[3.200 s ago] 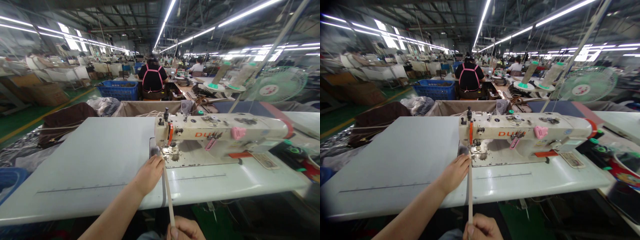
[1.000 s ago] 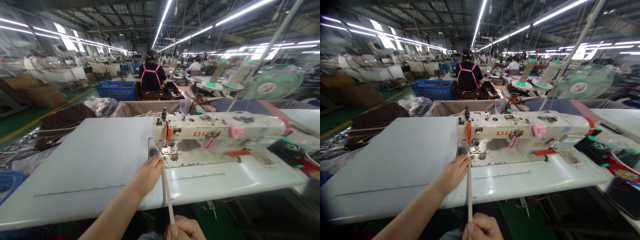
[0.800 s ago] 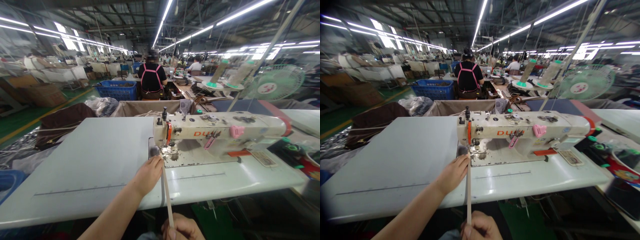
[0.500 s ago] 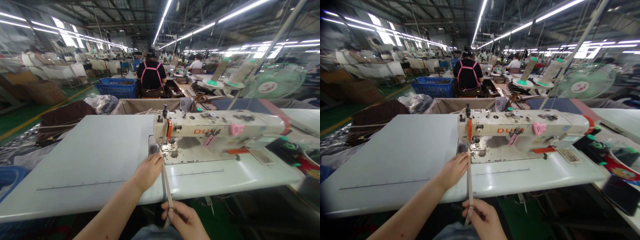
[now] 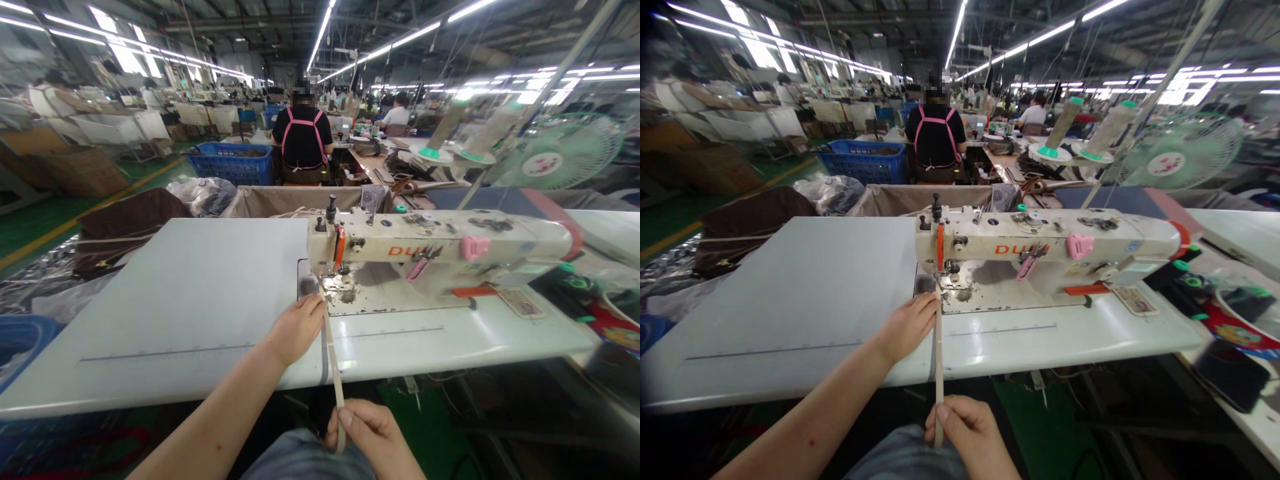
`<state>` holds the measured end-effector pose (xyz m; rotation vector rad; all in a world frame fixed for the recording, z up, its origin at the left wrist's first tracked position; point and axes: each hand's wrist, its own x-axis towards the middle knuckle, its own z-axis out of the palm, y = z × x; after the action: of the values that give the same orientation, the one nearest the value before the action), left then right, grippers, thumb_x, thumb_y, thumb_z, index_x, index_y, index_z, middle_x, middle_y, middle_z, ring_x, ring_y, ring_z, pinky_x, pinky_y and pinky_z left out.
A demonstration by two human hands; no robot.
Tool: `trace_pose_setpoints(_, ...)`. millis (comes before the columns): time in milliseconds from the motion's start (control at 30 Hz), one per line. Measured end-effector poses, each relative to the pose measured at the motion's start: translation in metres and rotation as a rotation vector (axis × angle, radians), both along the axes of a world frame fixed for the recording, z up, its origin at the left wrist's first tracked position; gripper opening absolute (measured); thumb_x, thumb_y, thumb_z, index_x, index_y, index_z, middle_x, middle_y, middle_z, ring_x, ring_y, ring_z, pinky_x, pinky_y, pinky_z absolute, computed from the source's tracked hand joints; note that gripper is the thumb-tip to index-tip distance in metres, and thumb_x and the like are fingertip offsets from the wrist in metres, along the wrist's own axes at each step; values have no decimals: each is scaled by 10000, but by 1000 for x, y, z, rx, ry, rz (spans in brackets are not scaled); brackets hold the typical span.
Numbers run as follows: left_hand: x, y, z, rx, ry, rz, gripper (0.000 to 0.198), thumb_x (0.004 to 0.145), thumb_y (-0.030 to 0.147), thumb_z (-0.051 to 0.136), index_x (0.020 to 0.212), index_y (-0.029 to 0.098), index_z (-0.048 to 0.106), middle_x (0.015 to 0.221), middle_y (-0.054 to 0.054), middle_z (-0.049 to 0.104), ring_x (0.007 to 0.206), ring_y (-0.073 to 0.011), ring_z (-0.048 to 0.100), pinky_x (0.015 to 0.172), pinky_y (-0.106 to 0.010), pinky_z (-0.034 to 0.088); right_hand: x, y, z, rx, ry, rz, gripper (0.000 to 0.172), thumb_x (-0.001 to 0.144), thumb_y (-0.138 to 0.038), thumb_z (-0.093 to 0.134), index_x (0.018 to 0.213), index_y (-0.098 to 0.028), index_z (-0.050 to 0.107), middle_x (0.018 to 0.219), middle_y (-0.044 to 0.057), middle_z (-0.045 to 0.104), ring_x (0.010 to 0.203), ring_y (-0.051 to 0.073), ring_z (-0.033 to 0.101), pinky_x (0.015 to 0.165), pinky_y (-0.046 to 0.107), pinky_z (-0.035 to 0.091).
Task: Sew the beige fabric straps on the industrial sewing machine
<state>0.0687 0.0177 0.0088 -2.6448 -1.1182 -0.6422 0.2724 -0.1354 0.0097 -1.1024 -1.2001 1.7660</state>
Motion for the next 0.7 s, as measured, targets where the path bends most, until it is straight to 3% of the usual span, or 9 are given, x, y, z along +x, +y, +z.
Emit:
trace_pose_setpoints(333,-1,1,-3,-68,-32,-17,189,1024,147,517,1196,159,595,1245,-130,677,1225,-265,665,1122,-413,552,1,1,-8,40,-12,31,544,961,-675,667,794,-172,792,760,91,728,728,199,654,746,313,502)
trace_pose_setpoints(700,-1,2,-11,-80,-15,-14,240,1043,160,507,1274,139,568,1289,-128,669,1290,-280,627,1170,-438,521,4,1,-2,47,-30,23,516,978,-630,673,781,-170,799,754,72,709,722,180,635,737,297,485)
